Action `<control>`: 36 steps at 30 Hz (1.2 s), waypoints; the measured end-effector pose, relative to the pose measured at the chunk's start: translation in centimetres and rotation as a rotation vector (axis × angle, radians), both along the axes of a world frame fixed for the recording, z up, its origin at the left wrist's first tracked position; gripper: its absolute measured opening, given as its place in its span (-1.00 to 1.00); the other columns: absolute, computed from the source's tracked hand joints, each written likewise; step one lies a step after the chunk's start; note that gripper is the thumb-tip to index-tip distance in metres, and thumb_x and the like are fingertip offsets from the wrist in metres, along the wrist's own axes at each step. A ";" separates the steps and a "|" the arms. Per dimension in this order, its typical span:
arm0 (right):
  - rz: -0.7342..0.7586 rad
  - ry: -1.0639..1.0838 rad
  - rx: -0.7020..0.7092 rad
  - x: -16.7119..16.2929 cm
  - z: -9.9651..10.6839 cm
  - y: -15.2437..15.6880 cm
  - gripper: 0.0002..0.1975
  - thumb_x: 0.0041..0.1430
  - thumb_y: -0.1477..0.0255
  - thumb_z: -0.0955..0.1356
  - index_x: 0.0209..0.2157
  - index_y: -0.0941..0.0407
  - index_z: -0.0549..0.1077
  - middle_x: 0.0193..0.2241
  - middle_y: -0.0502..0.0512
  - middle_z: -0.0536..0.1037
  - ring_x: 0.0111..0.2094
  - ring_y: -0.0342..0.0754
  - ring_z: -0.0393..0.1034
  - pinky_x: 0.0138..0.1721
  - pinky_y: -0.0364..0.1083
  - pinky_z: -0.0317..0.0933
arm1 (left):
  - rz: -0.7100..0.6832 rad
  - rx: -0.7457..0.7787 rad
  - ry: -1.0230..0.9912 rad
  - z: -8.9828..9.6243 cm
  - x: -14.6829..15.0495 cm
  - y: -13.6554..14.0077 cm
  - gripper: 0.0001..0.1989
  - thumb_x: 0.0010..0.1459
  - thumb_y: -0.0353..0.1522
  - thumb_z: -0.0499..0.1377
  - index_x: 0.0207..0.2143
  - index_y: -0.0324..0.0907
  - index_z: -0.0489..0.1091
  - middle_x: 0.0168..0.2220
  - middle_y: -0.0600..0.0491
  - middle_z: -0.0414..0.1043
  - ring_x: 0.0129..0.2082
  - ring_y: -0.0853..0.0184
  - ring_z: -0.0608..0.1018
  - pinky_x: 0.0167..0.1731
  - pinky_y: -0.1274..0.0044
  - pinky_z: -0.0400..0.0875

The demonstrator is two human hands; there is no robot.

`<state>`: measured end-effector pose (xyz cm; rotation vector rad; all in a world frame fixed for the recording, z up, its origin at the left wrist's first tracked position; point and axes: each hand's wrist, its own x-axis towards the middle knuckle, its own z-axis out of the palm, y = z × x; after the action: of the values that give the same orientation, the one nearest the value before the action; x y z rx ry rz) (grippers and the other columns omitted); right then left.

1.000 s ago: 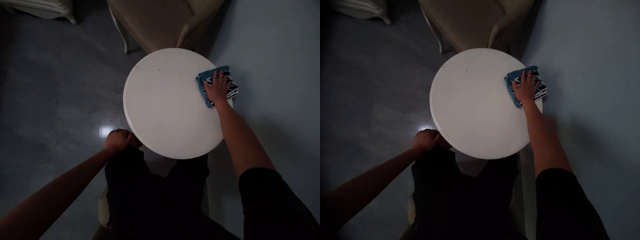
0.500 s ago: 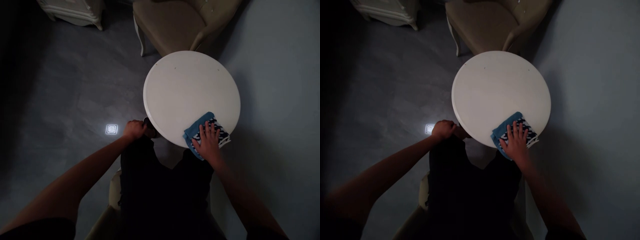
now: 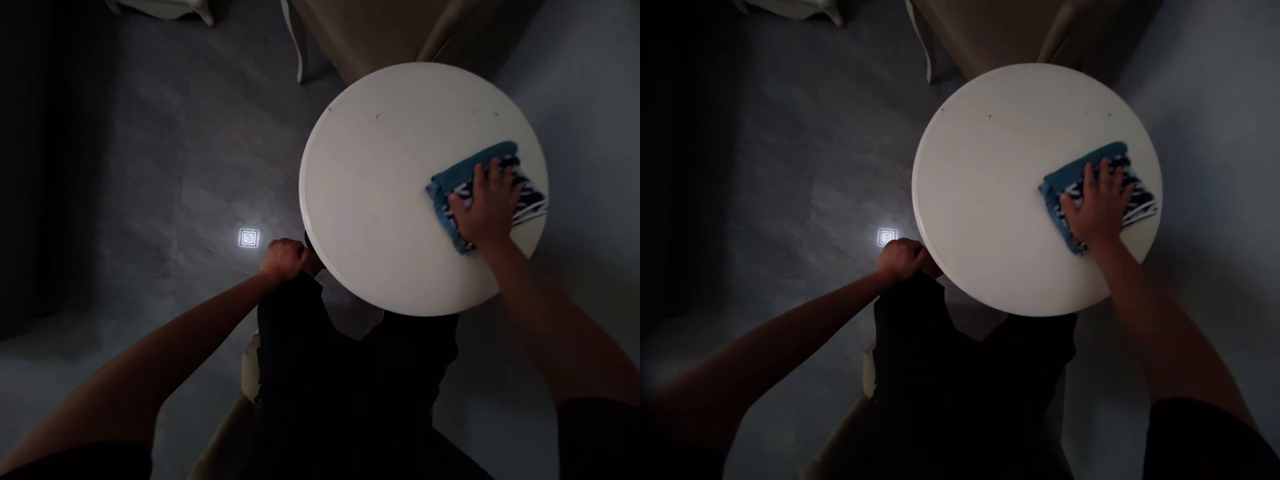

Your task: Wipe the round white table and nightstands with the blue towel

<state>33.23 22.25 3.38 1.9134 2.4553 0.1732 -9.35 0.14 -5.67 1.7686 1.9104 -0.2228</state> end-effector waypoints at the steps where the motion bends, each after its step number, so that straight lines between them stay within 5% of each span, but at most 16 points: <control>1: -0.029 -0.032 0.010 -0.1 0.2 2.4 -0.14 0.61 -0.02 0.14 0.67 0.21 0.07 0.67 0.48 0.02 0.66 0.46 -0.09 0.56 0.56 -0.10 | 0.002 -0.008 0.004 -0.1 -0.2 0.1 -0.46 0.53 -0.11 -0.01 -0.08 -0.19 0.73 0.00 -0.22 0.74 0.06 -0.02 0.70 0.15 0.21 0.51; 9: -0.176 -0.072 -0.032 0.2 0.8 17.0 -0.02 0.61 -0.15 -0.11 0.71 0.27 -0.22 0.68 0.57 -0.17 0.68 0.43 -0.19 0.43 0.58 -0.01 | 0.016 -0.035 -0.004 -0.7 -1.2 0.5 -0.50 0.51 -0.14 0.02 -0.05 -0.18 0.73 0.01 -0.20 0.73 0.06 0.00 0.69 0.20 0.21 0.48; 15: -0.230 0.054 -0.036 -0.5 1.7 17.5 -0.02 0.62 -0.14 -0.11 0.70 0.29 -0.13 0.67 0.61 -0.13 0.68 0.42 -0.18 0.52 0.56 -0.20 | 0.024 -0.049 0.032 -0.1 -0.6 0.6 -0.47 0.53 -0.12 0.00 -0.05 -0.20 0.72 0.03 -0.22 0.73 0.06 -0.02 0.70 0.15 0.22 0.52; 21: -0.161 -0.062 -0.005 -1.4 1.8 9.4 -0.13 0.69 -0.03 -0.05 0.70 0.28 -0.11 0.66 0.67 -0.13 0.68 0.36 -0.17 0.51 0.52 -0.17 | 0.040 -0.022 0.070 0.4 0.0 0.1 -0.41 0.55 -0.08 -0.05 -0.03 -0.20 0.72 0.02 -0.26 0.73 0.06 -0.04 0.72 0.11 0.23 0.54; 32: 0.100 0.055 -0.056 -2.8 -0.5 -18.2 -0.10 0.56 -0.08 0.19 0.67 0.18 0.07 0.69 0.41 -0.07 0.68 0.54 -0.23 0.57 0.63 -0.19 | 0.022 0.002 0.111 0.9 1.2 -0.7 -0.39 0.56 -0.08 -0.08 0.02 -0.18 0.72 0.06 -0.26 0.73 0.08 -0.01 0.73 0.10 0.29 0.56; 36: 0.161 0.082 -0.046 -3.7 -1.2 -24.9 -0.10 0.56 -0.07 0.20 0.70 0.08 -0.01 0.70 0.32 -0.07 0.70 0.50 -0.26 0.59 0.60 -0.21 | 0.003 0.029 0.114 0.9 1.5 -1.1 -0.39 0.57 -0.10 -0.09 0.02 -0.18 0.73 0.07 -0.26 0.73 0.09 -0.02 0.73 0.12 0.29 0.57</control>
<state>29.50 -2.70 2.16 1.7391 2.6418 0.0408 -7.89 -0.93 -4.80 1.8068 2.0044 -0.3026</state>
